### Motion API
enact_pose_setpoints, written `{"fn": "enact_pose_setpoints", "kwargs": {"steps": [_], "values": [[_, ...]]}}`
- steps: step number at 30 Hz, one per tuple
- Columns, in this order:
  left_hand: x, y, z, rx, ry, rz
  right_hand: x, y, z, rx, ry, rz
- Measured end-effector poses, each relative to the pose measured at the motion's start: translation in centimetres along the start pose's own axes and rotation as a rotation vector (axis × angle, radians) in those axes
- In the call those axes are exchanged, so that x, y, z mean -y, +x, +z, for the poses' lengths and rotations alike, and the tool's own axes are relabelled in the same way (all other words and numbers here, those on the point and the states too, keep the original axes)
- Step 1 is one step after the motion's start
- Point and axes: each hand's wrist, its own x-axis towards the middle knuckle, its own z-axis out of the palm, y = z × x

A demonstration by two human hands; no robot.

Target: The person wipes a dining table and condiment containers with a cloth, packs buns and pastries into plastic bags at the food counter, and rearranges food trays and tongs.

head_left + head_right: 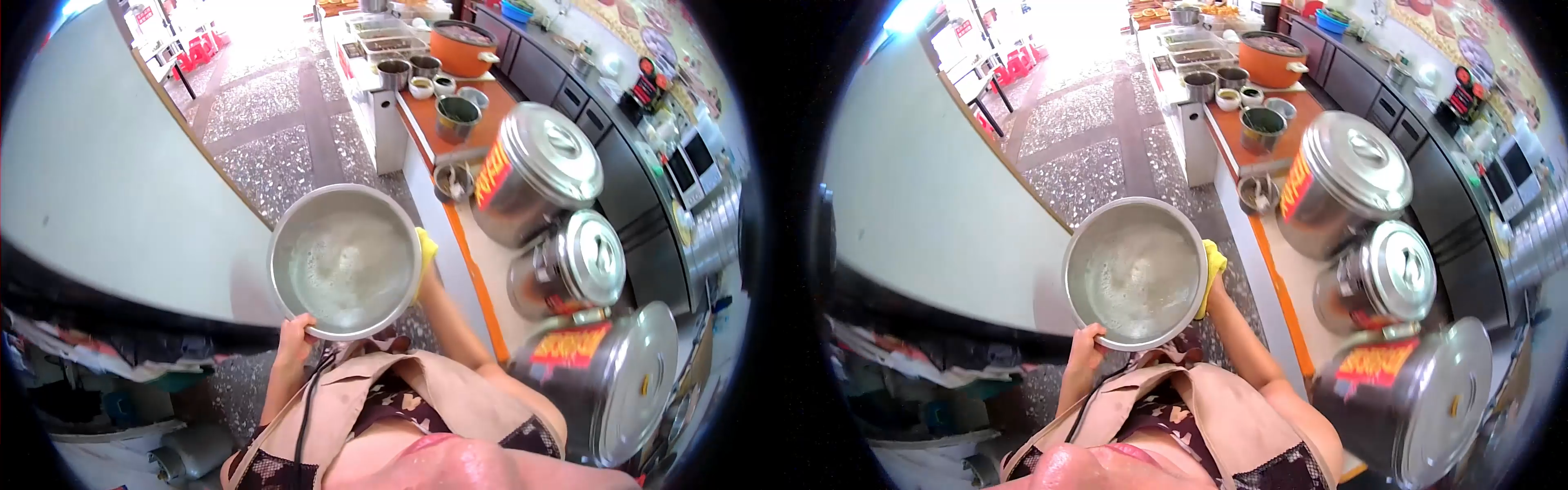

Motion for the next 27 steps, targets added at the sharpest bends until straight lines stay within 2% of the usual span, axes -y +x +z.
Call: {"fn": "enact_pose_setpoints", "kwargs": {"steps": [1, 2, 3, 6, 7, 9, 12, 13, 14, 15, 16, 17, 18, 20, 23, 26, 27], "values": [[-1.6, 3.3, 0.5, 0.015, 0.04, 0.021, -0.3, 3.4, 1.2, -0.001, -0.28, -0.324], [-3.3, 6.1, 0.5, 0.026, 0.088, 0.037, -0.6, 6.0, 2.2, 0.005, 0.181, -0.051], [-4.9, 8.6, 1.1, 0.014, 0.089, 0.033, -0.9, 9.0, 2.7, 0.024, -0.077, -0.174], [-10.7, 17.6, 4.7, -0.027, 0.031, 0.128, -0.2, 19.3, 5.7, 0.098, -0.408, -0.306], [-12.2, 20.7, 4.7, 0.002, 0.085, 0.103, -0.2, 22.4, 6.8, 0.099, -0.057, -0.166], [-15.7, 25.5, 5.8, 0.029, 0.142, 0.075, -0.1, 28.3, 8.8, 0.105, 0.278, 0.007], [-21.5, 32.1, 8.1, 0.027, 0.08, 0.049, -2.4, 40.1, 10.4, 0.295, 0.359, 0.137], [-22.6, 35.4, 7.7, 0.019, 0.075, 0.042, -2.9, 43.6, 11.8, 0.317, 0.188, 0.11], [-23.7, 38.7, 7.6, 0.007, 0.077, 0.05, -3.5, 47.1, 13.0, 0.297, 0.166, 0.125], [-25.6, 41.1, 8.3, -0.033, 0.053, 0.065, -2.8, 49.9, 15.5, 0.277, 0.145, 0.14], [-27.3, 43.4, 9.0, -0.075, 0.023, 0.074, 0.9, 50.3, 20.4, 0.207, 0.264, 0.212], [-28.8, 46.2, 9.2, -0.104, -0.006, 0.086, 0.4, 53.6, 22.1, 0.135, 0.198, 0.235], [-30.2, 48.9, 9.0, -0.109, -0.008, 0.094, -0.3, 56.4, 24.1, 0.164, 0.185, 0.263], [-33.8, 53.6, 9.5, -0.134, -0.031, 0.111, -0.8, 62.1, 28.5, 0.172, 0.197, 0.138], [-41.3, 59.0, 10.8, -0.152, -0.049, 0.152, -2.6, 73.4, 33.5, 0.305, 0.133, 0.162], [-47.0, 65.1, 9.8, -0.288, -0.043, 0.127, -4.2, 81.5, 41.6, 0.389, 0.156, 0.287], [-48.9, 67.0, 9.4, -0.33, -0.072, 0.139, -4.7, 83.9, 44.4, 0.413, 0.255, 0.349]]}}
